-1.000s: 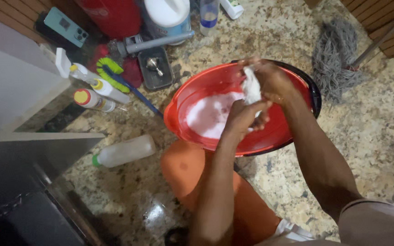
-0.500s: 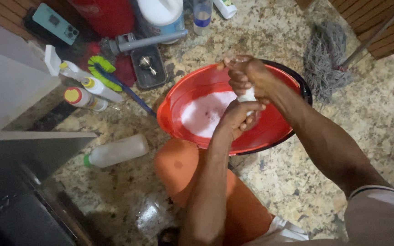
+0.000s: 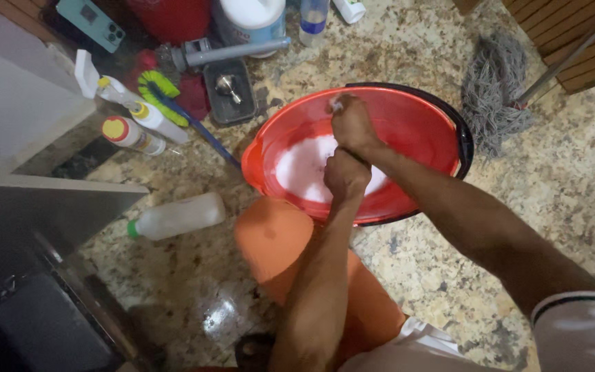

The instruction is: The person sits on the floor and wipes the exterior and interior of a white bathroom cabinet using a white cloth. They clean the drawer front, open the drawer to wipe the inside, and then open the cabinet door to wipe the interior surfaces.

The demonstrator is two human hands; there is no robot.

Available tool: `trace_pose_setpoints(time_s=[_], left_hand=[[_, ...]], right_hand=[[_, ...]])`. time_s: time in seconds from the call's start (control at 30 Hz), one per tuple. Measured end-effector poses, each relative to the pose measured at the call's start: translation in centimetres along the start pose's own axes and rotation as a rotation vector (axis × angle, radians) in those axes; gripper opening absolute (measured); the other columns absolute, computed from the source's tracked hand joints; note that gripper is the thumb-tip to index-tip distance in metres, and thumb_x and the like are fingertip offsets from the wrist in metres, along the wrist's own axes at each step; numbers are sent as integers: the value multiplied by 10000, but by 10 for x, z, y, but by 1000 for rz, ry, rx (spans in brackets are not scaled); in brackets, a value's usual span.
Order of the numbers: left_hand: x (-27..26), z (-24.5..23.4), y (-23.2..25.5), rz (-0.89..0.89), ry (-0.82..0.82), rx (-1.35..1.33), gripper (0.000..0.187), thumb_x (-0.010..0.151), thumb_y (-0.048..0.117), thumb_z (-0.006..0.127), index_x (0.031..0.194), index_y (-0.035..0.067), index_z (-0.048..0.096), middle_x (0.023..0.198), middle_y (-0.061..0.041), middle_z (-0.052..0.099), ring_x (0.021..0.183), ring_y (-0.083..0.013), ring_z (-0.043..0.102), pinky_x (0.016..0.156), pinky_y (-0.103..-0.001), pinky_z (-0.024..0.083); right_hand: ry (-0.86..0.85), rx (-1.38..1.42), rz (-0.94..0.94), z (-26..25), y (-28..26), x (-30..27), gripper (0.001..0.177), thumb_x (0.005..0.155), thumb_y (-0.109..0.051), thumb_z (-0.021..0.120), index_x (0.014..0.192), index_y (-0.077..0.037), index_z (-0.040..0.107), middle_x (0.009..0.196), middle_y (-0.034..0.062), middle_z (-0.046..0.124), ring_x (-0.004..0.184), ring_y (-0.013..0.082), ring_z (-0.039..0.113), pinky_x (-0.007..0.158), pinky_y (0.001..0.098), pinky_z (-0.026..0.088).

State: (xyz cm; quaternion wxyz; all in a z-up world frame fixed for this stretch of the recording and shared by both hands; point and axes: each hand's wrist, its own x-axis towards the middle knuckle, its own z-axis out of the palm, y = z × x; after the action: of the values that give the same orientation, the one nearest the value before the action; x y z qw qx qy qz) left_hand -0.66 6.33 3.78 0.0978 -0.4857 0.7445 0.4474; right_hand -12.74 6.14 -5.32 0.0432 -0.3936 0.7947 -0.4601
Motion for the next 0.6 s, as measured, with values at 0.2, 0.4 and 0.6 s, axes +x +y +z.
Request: trace_pose_setpoints(time_s=[0.2,0.4,0.6], left_hand=[[2,-3,-5,233,148,24,321,951,306,639,1122,35,632,1001,-246,750,994,-441,717,886,-551,548],[-5,-9,8,105,-100,-155,441,840,439,810,916,14,718,865,-206,710,810,-356,704,674,-455,545],[-28,-21,20,-51,-1184,-1162,275,926,227,709,722,159,537,478,70,377,360,-54,294,363,-240,184]], right_hand=[[197,-224,302,-12,-40,9,162,1042,-139,625,1018,21,631,882,256,706,793,403,686,641,493,517],[-286,817,619,-87,-52,6,281,1032,-308,566,1004,-43,652,821,156,676,680,306,649,575,423,538],[-470,1459,712,-129,-63,9,545,1171,-505,468,987,-32,664,777,126,616,669,265,595,597,415,540]])
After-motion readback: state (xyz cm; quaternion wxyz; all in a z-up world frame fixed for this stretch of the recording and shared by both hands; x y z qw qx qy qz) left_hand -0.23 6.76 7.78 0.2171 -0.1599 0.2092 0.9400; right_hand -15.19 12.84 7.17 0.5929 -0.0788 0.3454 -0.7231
